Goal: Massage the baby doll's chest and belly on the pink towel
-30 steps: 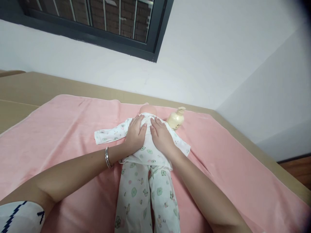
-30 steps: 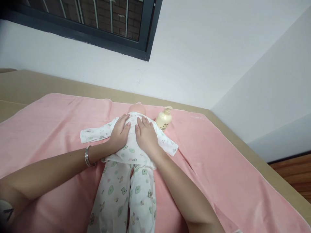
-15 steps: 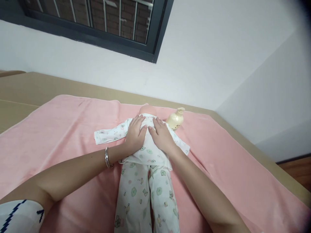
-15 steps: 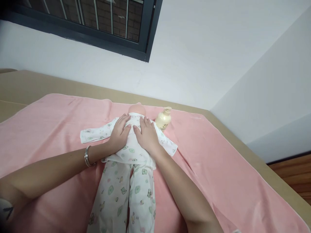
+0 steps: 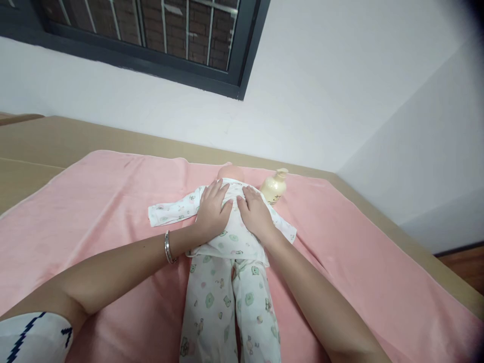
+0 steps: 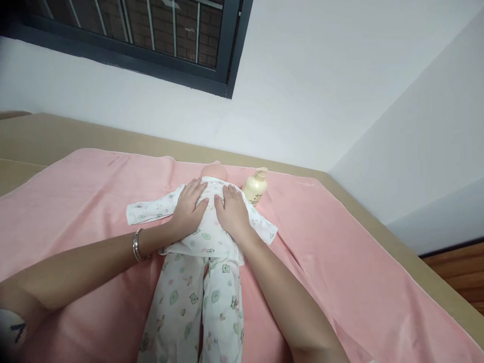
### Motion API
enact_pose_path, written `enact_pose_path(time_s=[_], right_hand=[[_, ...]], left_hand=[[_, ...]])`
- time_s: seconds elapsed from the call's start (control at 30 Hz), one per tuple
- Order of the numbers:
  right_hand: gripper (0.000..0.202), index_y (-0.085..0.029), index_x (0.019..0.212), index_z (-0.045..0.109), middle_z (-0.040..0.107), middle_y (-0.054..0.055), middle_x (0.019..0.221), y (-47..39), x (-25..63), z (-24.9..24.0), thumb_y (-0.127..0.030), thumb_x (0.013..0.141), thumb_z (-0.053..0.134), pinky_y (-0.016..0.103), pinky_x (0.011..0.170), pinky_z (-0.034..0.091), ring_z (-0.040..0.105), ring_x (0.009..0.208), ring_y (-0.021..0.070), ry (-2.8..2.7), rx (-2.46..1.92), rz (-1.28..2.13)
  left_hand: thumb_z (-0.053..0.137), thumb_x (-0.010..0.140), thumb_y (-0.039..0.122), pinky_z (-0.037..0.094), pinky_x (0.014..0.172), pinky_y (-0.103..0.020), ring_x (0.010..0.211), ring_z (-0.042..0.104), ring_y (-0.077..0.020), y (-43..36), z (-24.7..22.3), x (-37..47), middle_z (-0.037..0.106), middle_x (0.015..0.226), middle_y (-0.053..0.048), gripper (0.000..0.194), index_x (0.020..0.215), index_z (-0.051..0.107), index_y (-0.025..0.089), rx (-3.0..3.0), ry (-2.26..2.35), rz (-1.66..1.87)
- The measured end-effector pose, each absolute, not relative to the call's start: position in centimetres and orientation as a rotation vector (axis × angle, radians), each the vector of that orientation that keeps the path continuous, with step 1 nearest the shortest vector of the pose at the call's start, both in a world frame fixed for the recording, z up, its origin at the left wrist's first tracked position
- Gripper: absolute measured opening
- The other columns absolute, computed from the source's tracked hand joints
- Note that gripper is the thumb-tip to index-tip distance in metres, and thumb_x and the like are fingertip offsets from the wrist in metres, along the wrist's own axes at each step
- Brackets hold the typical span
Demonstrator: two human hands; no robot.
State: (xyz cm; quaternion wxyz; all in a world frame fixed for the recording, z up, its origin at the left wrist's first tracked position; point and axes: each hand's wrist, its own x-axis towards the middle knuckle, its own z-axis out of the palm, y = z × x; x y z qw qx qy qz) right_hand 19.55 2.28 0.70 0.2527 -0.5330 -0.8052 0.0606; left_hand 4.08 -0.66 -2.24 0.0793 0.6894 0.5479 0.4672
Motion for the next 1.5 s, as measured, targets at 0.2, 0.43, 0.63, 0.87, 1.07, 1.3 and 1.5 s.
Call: enact_pose_path(time_s=[0.2,0.43,0.63,0.87,1.07,1.3,1.5], right_hand=[[0.051,0.002,0.137,0.055,0.057,0.027,0.138,-1.9,17.5,1.8,-0.027,0.102,0.032,0.051,0.116,0.035,0.048,0.136,0.0361,-2.328,-1.490,-0.067],[0.053,-0.004,0.142,0.051,0.047,0.022,0.151,0.7,19.1,1.9,-0.034,0.104,0.029,0.048,0.120,0.032,0.039,0.145,0.0299,-2.359,-1.405,0.156],[0.055,-0.004,0.148,0.043,0.043,0.021,0.154,1.2,19.2,1.7,-0.034,0.103,0.031,0.058,0.120,0.026,0.034,0.147,0.0341,-2.301,-1.495,0.226],[0.049,-0.007,0.142,0.053,0.051,0.021,0.148,-1.4,18.0,2.7,-0.030,0.103,0.034,0.048,0.116,0.037,0.042,0.143,0.0312,-2.327,-1.469,0.230],[0.054,-0.006,0.146,0.046,0.037,0.020,0.158,2.1,19.4,1.8,-0.039,0.105,0.035,0.056,0.121,0.023,0.030,0.149,0.0363,-2.325,-1.485,0.305],[0.051,-0.001,0.143,0.051,0.052,0.021,0.147,-1.1,17.7,1.9,-0.026,0.102,0.035,0.046,0.119,0.033,0.042,0.142,0.0330,-2.299,-1.507,0.128],[0.050,-0.008,0.144,0.050,0.049,0.016,0.151,1.3,18.7,1.5,-0.032,0.102,0.037,0.047,0.120,0.028,0.040,0.143,0.0304,-2.294,-1.461,0.216]], left_hand=[[0.041,0.096,0.033,0.032,0.118,-0.054,0.133,0.051,-0.0318,1.5,-1.5,2.9,0.060,0.138,-0.018,0.047,0.134,0.055,0.010,2.125,1.716,1.155],[0.038,0.097,0.029,0.030,0.119,-0.054,0.144,0.041,-0.0354,-1.3,-1.6,4.1,0.051,0.147,-0.023,0.050,0.139,0.051,0.005,2.300,1.779,1.069],[0.037,0.098,0.031,0.031,0.119,-0.054,0.146,0.038,-0.0349,-1.9,-1.2,4.2,0.047,0.152,-0.022,0.049,0.138,0.053,0.007,2.267,1.704,1.032],[0.036,0.098,0.032,0.034,0.117,-0.053,0.139,0.048,-0.0326,0.8,-1.0,3.0,0.056,0.144,-0.021,0.049,0.137,0.053,0.007,2.233,1.776,0.997],[0.036,0.095,0.024,0.031,0.119,-0.053,0.144,0.042,-0.0352,-2.3,-1.7,4.7,0.051,0.147,-0.025,0.048,0.135,0.054,0.004,2.378,1.754,1.027],[0.038,0.095,0.035,0.039,0.111,-0.053,0.133,0.051,-0.0382,0.5,0.1,3.0,0.059,0.137,-0.025,0.051,0.131,0.056,0.004,2.210,1.818,0.862],[0.037,0.098,0.036,0.040,0.108,-0.052,0.126,0.055,-0.0374,0.4,-0.2,3.2,0.063,0.130,-0.025,0.050,0.130,0.056,0.003,2.294,1.886,0.881]])
